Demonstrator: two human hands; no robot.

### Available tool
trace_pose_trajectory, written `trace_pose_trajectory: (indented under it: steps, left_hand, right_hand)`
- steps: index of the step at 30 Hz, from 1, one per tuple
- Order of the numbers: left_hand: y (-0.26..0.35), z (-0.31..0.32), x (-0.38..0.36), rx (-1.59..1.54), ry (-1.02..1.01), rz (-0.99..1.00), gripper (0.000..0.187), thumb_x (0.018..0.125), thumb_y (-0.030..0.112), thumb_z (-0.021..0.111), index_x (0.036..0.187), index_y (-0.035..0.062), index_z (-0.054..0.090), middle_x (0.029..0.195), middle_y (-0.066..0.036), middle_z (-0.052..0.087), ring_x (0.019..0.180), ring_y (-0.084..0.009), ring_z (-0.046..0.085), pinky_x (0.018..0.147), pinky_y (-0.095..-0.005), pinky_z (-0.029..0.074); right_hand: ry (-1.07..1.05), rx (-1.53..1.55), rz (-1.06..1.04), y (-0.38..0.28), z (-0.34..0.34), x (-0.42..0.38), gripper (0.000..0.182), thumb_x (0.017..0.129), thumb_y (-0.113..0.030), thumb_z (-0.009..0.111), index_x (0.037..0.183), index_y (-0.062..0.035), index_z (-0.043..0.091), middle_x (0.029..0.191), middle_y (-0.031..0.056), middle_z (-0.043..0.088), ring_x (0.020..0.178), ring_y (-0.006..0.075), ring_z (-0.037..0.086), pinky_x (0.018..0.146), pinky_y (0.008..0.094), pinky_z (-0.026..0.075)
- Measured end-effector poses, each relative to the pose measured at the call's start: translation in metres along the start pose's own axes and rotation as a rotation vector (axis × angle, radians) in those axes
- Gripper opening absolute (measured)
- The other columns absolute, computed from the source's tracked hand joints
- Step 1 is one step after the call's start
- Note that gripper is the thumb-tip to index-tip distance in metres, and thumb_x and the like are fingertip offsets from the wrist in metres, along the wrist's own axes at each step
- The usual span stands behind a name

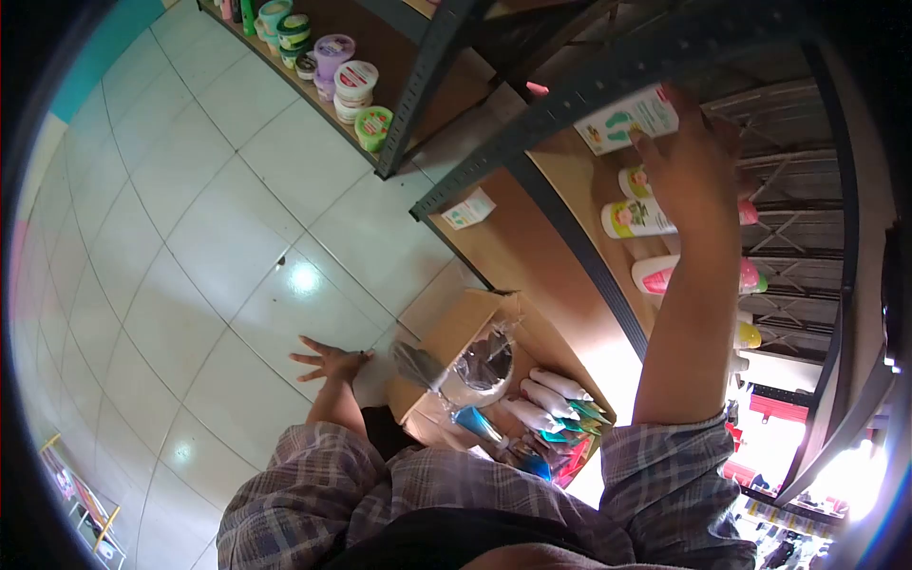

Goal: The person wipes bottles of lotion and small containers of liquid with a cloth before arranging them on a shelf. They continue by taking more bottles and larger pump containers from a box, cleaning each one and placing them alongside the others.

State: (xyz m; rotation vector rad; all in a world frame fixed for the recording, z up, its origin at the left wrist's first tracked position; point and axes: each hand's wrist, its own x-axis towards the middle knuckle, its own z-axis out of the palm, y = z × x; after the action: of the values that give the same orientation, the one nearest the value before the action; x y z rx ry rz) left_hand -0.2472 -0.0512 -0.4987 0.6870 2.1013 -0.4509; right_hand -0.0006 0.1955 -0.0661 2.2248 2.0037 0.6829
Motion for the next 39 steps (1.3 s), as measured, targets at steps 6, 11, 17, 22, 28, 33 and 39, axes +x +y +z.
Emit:
trace_pose_trajectory:
  steps: [6,11,17,22,28,33,39]
  left_hand:
    - [-0.002,-0.007,0.001,-0.221,-0.031,-0.136,0.140,0.057,0.059,0.085,0.150,0.0303,-0.016,0.147,-0.018,-0.041,0.131,-0.0577,-0.030,0.104,-0.0769,0.002]
    - [0.006,-0.020,-0.004,-0.463,-0.046,-0.305,0.152,0.053,0.049,0.091,0.144,0.0326,-0.028,0.148,-0.016,-0.039,0.136,-0.0521,-0.027,0.111,-0.0695,0.009]
    - [0.011,-0.012,-0.002,-0.359,0.013,-0.251,0.131,0.055,0.051,0.088,0.144,0.0266,-0.006,0.146,-0.017,-0.017,0.134,-0.0484,-0.008,0.107,-0.0663,0.016]
    - [0.013,-0.018,0.000,-0.318,0.021,-0.244,0.115,0.058,0.052,0.085,0.138,0.0226,0.007,0.140,-0.018,-0.001,0.129,-0.0454,0.005,0.104,-0.0620,0.022]
    - [0.011,-0.019,0.001,-0.245,0.060,-0.189,0.097,0.062,0.054,0.081,0.131,0.0179,0.024,0.132,-0.018,0.017,0.122,-0.0417,0.021,0.101,-0.0569,0.029]
    - [0.006,-0.008,0.005,-0.201,0.123,-0.118,0.084,0.065,0.056,0.078,0.125,0.0139,0.037,0.126,-0.018,0.032,0.117,-0.0387,0.034,0.098,-0.0526,0.035]
    - [-0.010,0.036,0.028,-0.265,0.185,0.054,0.072,0.069,0.058,0.074,0.118,0.0092,0.053,0.118,-0.018,0.051,0.111,-0.0350,0.049,0.094,-0.0474,0.042]
  right_hand:
    - [-0.038,0.000,-0.072,-0.002,0.000,0.006,0.053,0.089,-0.033,0.062,0.136,-0.0182,0.043,0.117,0.0107,0.067,0.135,0.0377,0.036,0.106,0.0657,0.017]
    - [-0.129,-0.156,0.090,-0.028,-0.023,0.005,0.055,0.088,-0.034,0.063,0.135,-0.0133,0.045,0.125,0.0104,0.062,0.137,0.0335,0.032,0.100,0.0697,0.022]
    - [-0.057,-0.250,0.105,-0.027,-0.019,0.008,0.053,0.086,-0.033,0.067,0.130,-0.0095,0.050,0.129,0.0083,0.058,0.136,0.0338,0.030,0.094,0.0696,0.030]
    - [0.175,-0.170,0.063,-0.036,-0.043,-0.018,0.049,0.078,-0.028,0.074,0.120,-0.0114,0.055,0.121,0.0087,0.060,0.129,0.0361,0.037,0.092,0.0630,0.033]
    - [0.391,0.305,-0.343,0.020,-0.080,-0.143,0.021,0.068,-0.017,0.077,0.076,-0.0114,0.059,0.076,0.0043,0.055,0.071,0.0223,0.052,0.077,0.0409,0.033]
    - [0.243,0.181,0.029,0.136,-0.069,-0.329,0.020,0.067,-0.016,0.077,0.071,-0.0115,0.057,0.074,0.0047,0.051,0.073,0.0223,0.051,0.077,0.0391,0.030]
    - [-0.028,0.429,0.585,0.158,-0.050,-0.588,0.021,0.065,-0.010,0.076,0.071,-0.0104,0.055,0.074,0.0052,0.053,0.075,0.0226,0.051,0.074,0.0361,0.033]
